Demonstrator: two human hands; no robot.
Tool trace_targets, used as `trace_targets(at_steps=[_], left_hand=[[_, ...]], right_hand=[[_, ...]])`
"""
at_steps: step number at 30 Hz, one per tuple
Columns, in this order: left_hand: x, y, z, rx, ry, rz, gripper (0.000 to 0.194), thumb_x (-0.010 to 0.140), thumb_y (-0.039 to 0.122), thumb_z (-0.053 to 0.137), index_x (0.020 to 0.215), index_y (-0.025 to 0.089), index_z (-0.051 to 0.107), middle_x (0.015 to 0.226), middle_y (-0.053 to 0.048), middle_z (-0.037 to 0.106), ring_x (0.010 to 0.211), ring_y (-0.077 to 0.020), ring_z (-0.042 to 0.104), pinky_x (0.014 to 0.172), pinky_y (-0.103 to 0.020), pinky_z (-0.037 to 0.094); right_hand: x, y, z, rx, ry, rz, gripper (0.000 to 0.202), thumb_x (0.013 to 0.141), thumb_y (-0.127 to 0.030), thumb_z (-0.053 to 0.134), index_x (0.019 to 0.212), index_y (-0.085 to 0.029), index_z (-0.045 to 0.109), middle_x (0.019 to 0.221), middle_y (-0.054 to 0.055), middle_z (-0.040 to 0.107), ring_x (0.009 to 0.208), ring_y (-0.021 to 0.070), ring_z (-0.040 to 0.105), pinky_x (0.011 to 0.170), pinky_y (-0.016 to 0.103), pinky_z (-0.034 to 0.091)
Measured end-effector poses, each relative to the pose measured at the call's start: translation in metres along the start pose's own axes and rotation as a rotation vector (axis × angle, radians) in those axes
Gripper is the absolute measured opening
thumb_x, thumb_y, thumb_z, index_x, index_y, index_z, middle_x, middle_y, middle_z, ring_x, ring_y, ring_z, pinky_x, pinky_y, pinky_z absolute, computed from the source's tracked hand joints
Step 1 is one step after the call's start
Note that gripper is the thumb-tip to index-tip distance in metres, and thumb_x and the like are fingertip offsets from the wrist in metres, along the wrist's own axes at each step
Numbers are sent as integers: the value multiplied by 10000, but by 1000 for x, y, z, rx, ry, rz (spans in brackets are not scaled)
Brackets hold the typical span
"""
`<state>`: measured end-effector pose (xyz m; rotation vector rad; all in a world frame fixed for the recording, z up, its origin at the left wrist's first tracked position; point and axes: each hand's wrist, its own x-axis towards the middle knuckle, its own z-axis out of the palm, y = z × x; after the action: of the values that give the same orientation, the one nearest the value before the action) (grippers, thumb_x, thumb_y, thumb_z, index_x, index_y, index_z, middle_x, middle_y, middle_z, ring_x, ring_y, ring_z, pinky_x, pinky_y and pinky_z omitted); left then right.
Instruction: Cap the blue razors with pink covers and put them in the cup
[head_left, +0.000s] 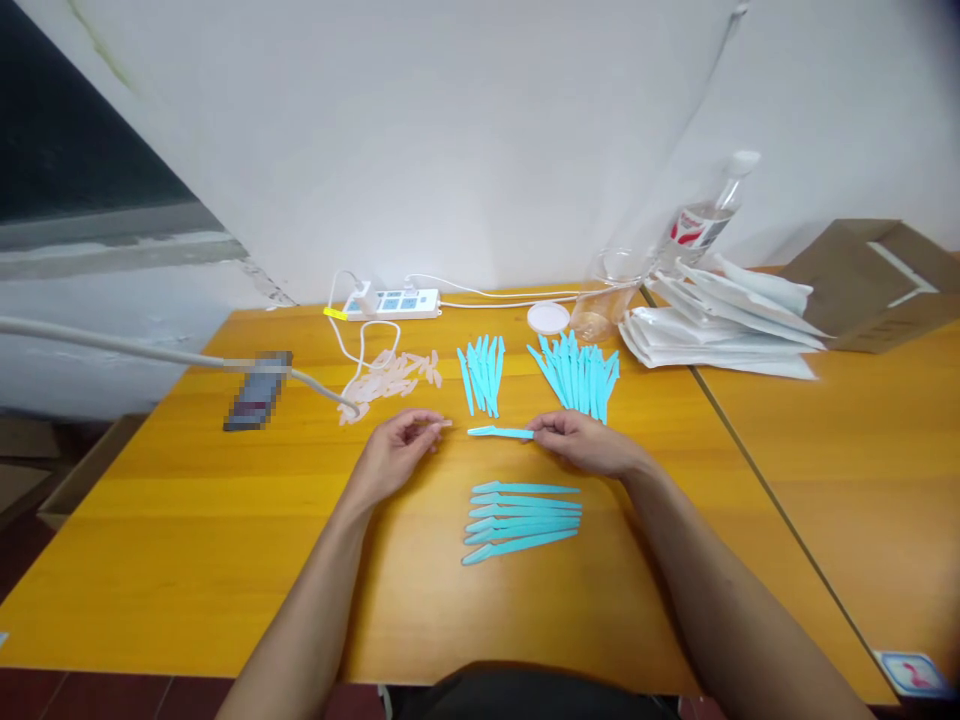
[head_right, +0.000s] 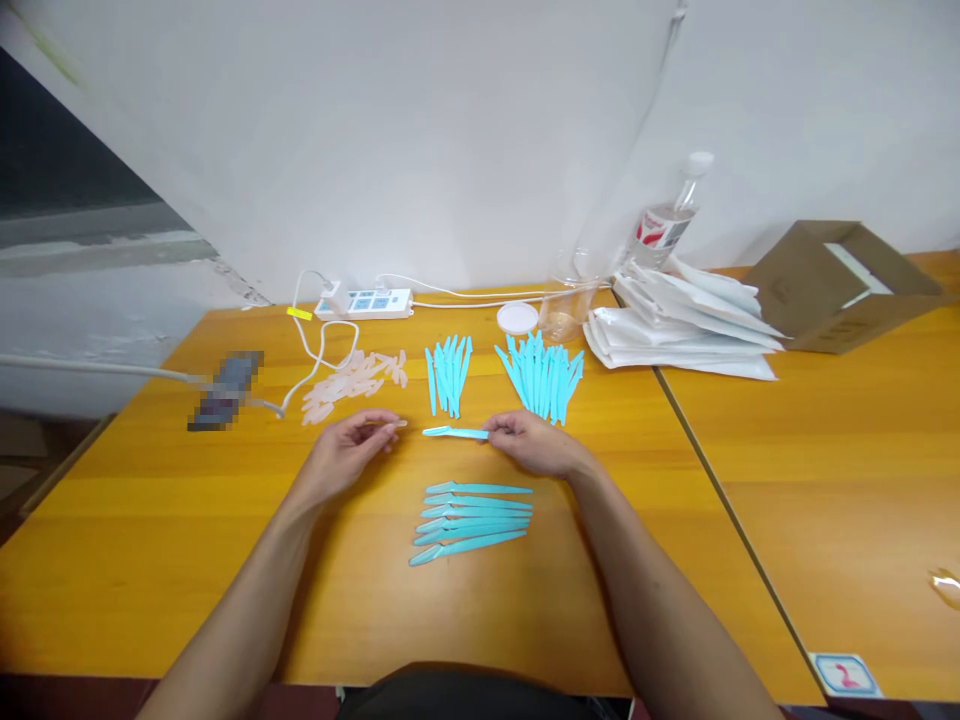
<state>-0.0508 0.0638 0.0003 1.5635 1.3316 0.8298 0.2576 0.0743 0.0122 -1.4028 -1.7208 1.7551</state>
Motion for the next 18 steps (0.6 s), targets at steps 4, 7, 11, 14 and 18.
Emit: trace_targets(at_steps=[4,7,11,14,18], left_hand=[[-4,-1,23,-114,83,-3,312,866,443,722,1005,165,743,911,-65,738,790,-160,668,742,-269,537],[-9,-3,32,-125,123,90,223,861,366,744,986,189,791,1012,-77,735,922,-171,675,826,-269,536],[-10,-6,34,-191,84,119,201,863,323,746,1023,221,811,1035,-79,723,954,-166,671,844,-268,539],[-10,-9,37,-185,80,124,180,858,316,751,1005,235,817,1023,-75,718,930,-159,672,811,-255,539],[-11,-10,39,-145,61,140,158,862,306,748,987,243,821,1016,-76,724,930,-160,673,813,-255,539]], right_hand=[[0,2,-3,-72,-32,-10,265,885,-385,533,927,-153,653,578,-80,378,492,72,298,475,225,217],[0,4,-4,-89,-33,-30,275,900,-381,516,939,-154,666,583,-76,394,493,75,312,476,226,226],[-1,4,-3,-113,-17,-32,300,907,-399,512,935,-147,673,585,-73,405,501,77,312,479,229,232],[-2,1,-3,-125,-16,-36,308,907,-408,514,927,-145,674,590,-71,403,514,81,311,487,230,239],[-3,-2,-2,-157,-14,-42,308,908,-410,507,902,-150,671,606,-65,413,533,86,329,501,232,257]])
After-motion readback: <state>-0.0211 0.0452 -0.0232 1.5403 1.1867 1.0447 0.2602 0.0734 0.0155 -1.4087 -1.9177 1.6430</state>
